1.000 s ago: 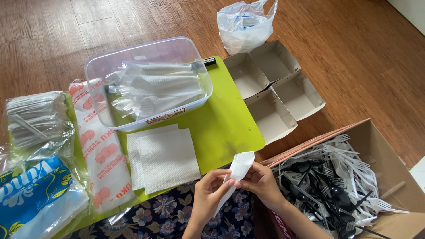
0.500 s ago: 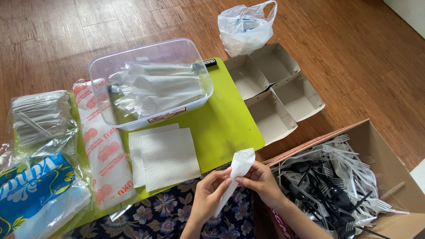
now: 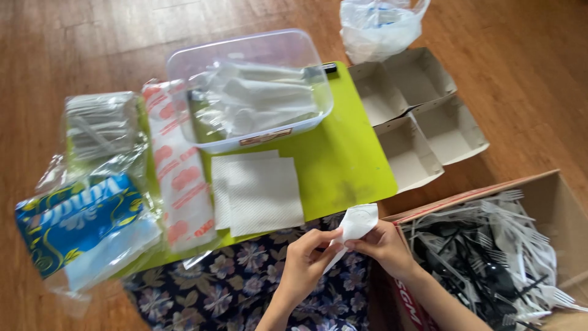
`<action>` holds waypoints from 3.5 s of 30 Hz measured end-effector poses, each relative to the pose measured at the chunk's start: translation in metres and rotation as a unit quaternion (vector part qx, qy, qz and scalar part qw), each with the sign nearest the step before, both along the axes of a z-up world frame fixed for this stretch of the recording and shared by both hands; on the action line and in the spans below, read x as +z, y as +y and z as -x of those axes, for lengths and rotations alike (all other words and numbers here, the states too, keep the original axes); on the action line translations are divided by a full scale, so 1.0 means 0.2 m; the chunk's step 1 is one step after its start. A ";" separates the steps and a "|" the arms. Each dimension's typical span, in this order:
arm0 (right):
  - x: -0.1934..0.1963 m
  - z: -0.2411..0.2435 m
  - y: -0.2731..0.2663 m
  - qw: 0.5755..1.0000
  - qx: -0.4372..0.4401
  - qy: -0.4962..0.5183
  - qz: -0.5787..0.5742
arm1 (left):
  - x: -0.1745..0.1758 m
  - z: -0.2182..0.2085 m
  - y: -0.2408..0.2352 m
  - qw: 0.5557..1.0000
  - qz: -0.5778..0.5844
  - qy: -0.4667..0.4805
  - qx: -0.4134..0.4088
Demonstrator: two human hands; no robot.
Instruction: Wrap plastic forks and spoons in paper napkins and organize them into a box
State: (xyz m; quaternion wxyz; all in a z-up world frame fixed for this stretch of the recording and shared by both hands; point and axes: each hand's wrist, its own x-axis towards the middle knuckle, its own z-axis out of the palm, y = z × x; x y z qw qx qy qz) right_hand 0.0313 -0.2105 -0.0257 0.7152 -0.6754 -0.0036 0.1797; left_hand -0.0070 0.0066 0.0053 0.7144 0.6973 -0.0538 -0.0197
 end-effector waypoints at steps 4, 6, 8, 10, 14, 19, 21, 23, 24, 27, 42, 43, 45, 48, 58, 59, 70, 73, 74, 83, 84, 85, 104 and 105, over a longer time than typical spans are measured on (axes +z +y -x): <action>0.01 -0.02 0.11 0.998 0.058 -0.001 0.013 | 0.02 0.08 0.11 0.999 -0.035 -0.031 0.017; 0.03 -0.04 0.18 0.994 0.107 0.013 0.020 | 0.01 0.13 0.15 0.995 -0.052 -0.065 0.053; 0.04 -0.07 0.26 0.990 0.137 -0.016 0.001 | 0.05 0.15 0.23 0.993 -0.054 -0.077 0.072; 0.06 -0.12 0.34 0.985 0.166 -0.050 -0.018 | 0.04 0.15 0.32 0.990 -0.056 -0.094 0.089; 0.09 -0.21 0.46 0.973 0.211 -0.078 -0.049 | -0.02 0.12 0.54 0.950 -0.187 -0.176 0.177; 0.16 -0.30 0.55 0.991 0.132 -0.018 -0.021 | 0.05 0.03 0.77 0.759 -0.520 -0.211 0.329; 0.25 -0.31 0.59 0.990 0.102 -0.092 -0.031 | 0.11 0.02 0.81 0.768 -0.596 0.012 0.236; 0.12 -0.35 0.51 0.991 0.079 -0.089 -0.056 | 0.18 0.03 0.81 0.771 -0.598 0.060 0.209; 0.06 -0.37 0.48 0.991 0.054 -0.087 -0.083 | 0.22 0.03 0.82 0.772 -0.600 0.106 0.181; -0.15 -0.45 0.35 0.991 0.022 -0.022 -0.131 | 0.10 0.04 0.83 0.753 -0.629 0.093 0.170; 0.04 -0.42 0.42 0.984 0.041 0.035 -0.172 | 0.07 0.12 0.67 0.843 -0.437 -0.010 0.313; 0.04 -0.42 0.42 0.984 0.038 0.030 -0.173 | 0.10 0.11 0.64 0.844 -0.437 -0.015 0.312; 0.03 -0.42 0.42 0.976 0.047 0.043 -0.210 | 0.14 0.10 0.58 0.906 -0.251 -0.047 0.338; 0.06 -0.41 0.42 0.972 0.063 0.040 -0.221 | 0.11 0.07 0.50 0.947 -0.097 0.032 0.306; 0.08 -0.40 0.32 0.993 -0.075 -0.016 -0.086 | 0.04 -0.15 0.32 0.914 0.280 0.073 0.285; 0.10 -0.39 0.31 0.990 -0.079 -0.049 -0.110 | 0.02 -0.16 0.32 0.901 0.300 0.064 0.307; 0.38 -0.20 0.32 0.845 0.158 -0.510 -0.035 | -0.02 -0.16 0.28 0.872 0.307 0.007 0.382; 0.51 -0.12 0.41 0.786 0.158 -0.598 0.001 | -0.09 -0.16 0.28 0.845 0.358 0.073 0.390; 0.53 -0.11 0.43 0.728 0.173 -0.663 0.011 | -0.11 -0.16 0.28 0.839 0.384 0.069 0.381; 0.69 -0.08 0.50 0.636 0.242 -0.732 0.034 | -0.06 -0.14 0.28 0.841 0.437 0.049 0.316; 0.70 -0.08 0.50 0.636 0.261 -0.726 0.039 | -0.05 -0.14 0.28 0.846 0.424 0.060 0.317; 0.69 -0.07 0.50 0.636 0.260 -0.725 0.038 | -0.04 -0.14 0.28 0.846 0.423 0.060 0.318; 0.12 -0.51 0.24 0.858 -0.048 -0.502 0.100 | -0.02 -0.47 0.44 0.818 -0.553 -0.119 0.108; 0.10 -0.53 0.22 0.893 -0.109 -0.427 0.097 | -0.04 -0.47 0.44 0.785 -0.602 -0.110 0.095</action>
